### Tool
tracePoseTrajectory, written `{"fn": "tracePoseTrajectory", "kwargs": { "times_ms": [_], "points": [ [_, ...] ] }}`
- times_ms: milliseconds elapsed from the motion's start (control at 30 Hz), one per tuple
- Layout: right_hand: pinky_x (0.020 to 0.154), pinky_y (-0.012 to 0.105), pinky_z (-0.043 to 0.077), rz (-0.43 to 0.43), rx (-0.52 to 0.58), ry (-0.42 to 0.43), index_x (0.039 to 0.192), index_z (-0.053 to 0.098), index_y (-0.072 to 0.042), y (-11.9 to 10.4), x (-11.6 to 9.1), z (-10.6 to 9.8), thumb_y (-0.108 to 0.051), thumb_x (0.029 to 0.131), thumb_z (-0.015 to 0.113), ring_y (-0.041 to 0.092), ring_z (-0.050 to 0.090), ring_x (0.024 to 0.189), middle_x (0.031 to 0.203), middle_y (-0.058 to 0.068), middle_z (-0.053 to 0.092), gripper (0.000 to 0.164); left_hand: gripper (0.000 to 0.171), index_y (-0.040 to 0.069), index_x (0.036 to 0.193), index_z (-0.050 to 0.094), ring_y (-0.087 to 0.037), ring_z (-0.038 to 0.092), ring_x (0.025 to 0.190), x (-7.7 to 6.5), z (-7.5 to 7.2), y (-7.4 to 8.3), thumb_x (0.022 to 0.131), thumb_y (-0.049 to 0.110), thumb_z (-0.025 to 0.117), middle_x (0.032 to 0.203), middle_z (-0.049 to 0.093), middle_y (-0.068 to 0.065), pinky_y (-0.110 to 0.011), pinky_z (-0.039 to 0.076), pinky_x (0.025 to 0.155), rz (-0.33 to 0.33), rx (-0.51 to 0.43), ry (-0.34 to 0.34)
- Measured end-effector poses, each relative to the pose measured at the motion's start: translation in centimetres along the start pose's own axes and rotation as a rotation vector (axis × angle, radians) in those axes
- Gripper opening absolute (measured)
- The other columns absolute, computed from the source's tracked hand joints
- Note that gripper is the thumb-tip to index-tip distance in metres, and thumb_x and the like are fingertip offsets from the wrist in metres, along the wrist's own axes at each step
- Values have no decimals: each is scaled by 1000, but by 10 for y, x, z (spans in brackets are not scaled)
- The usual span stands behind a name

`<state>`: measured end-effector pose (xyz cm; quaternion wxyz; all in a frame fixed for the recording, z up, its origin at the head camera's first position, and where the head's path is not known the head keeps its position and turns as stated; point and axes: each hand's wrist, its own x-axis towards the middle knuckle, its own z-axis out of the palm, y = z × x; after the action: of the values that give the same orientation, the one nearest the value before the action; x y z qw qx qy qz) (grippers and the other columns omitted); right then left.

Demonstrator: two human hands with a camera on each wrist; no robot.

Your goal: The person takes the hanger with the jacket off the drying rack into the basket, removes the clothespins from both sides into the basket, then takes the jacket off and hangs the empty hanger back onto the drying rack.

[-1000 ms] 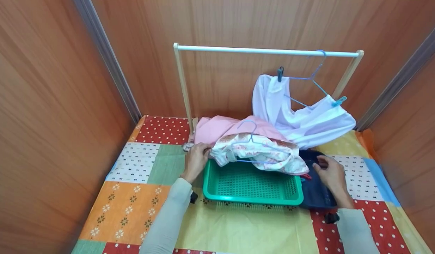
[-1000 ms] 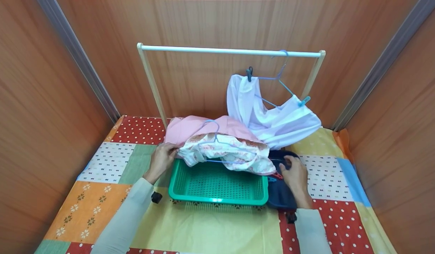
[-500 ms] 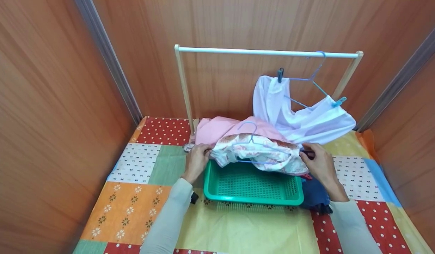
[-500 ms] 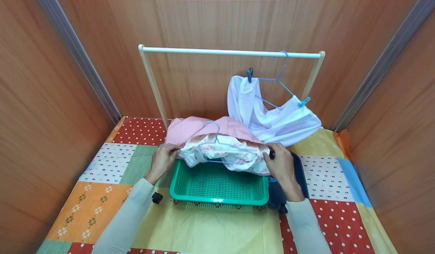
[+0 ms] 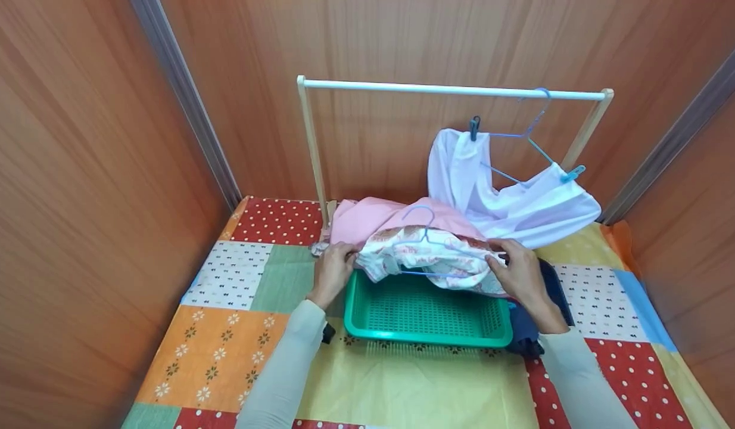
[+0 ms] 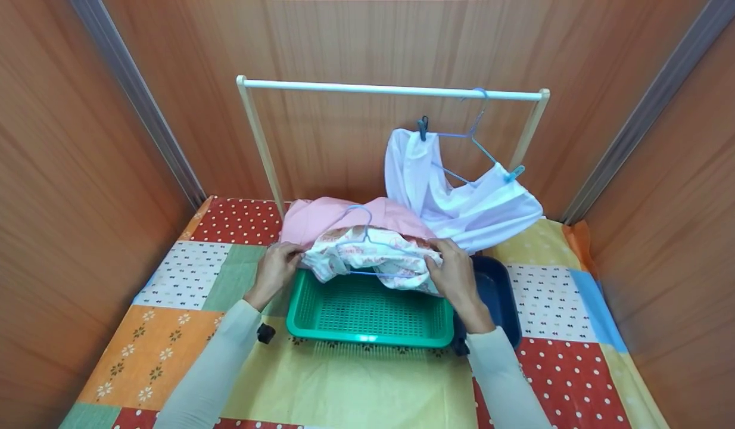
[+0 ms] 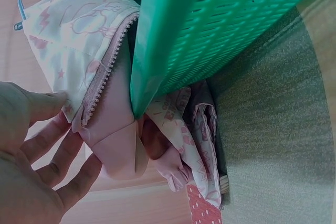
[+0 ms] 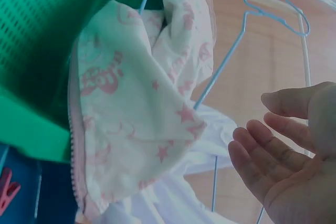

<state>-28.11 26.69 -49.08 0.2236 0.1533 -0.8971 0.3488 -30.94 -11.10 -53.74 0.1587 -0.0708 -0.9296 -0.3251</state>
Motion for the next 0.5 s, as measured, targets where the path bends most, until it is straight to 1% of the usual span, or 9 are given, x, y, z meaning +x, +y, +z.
{"fn": "tracePoseTrajectory", "kwargs": {
  "times_ms": [100, 233, 367, 500],
  "points": [
    [79, 50, 55, -13, 1, -16, 114, 70, -3, -3, 2, 6, -5, 86, 73, 34, 68, 95, 108, 16, 70, 28, 18, 12, 107, 76, -22, 67, 97, 1, 0, 0, 91, 9, 68, 101, 74, -4, -41, 55, 86, -5, 3, -7],
    [80, 50, 56, -25, -6, -36, 114, 70, -3, -4, 4, 13, -4, 86, 72, 36, 68, 93, 107, 18, 70, 28, 18, 13, 107, 76, -21, 68, 97, 2, 0, 0, 91, 9, 69, 101, 74, -4, -41, 55, 85, -5, 4, -10],
    [78, 51, 56, -35, -24, -47, 114, 70, -2, -2, 8, 19, -2, 86, 72, 36, 67, 92, 106, 19, 70, 28, 18, 13, 107, 76, -20, 68, 97, 3, 1, 0, 91, 9, 68, 101, 74, -4, -40, 56, 84, -3, -4, -3],
    [77, 49, 56, -26, -42, -78, 114, 70, -2, 1, 7, 24, -4, 87, 71, 34, 67, 92, 106, 18, 70, 27, 18, 13, 107, 76, -21, 68, 96, 0, 1, -2, 92, 9, 68, 101, 74, -4, -40, 56, 84, -2, -14, 0]
  ]
}}
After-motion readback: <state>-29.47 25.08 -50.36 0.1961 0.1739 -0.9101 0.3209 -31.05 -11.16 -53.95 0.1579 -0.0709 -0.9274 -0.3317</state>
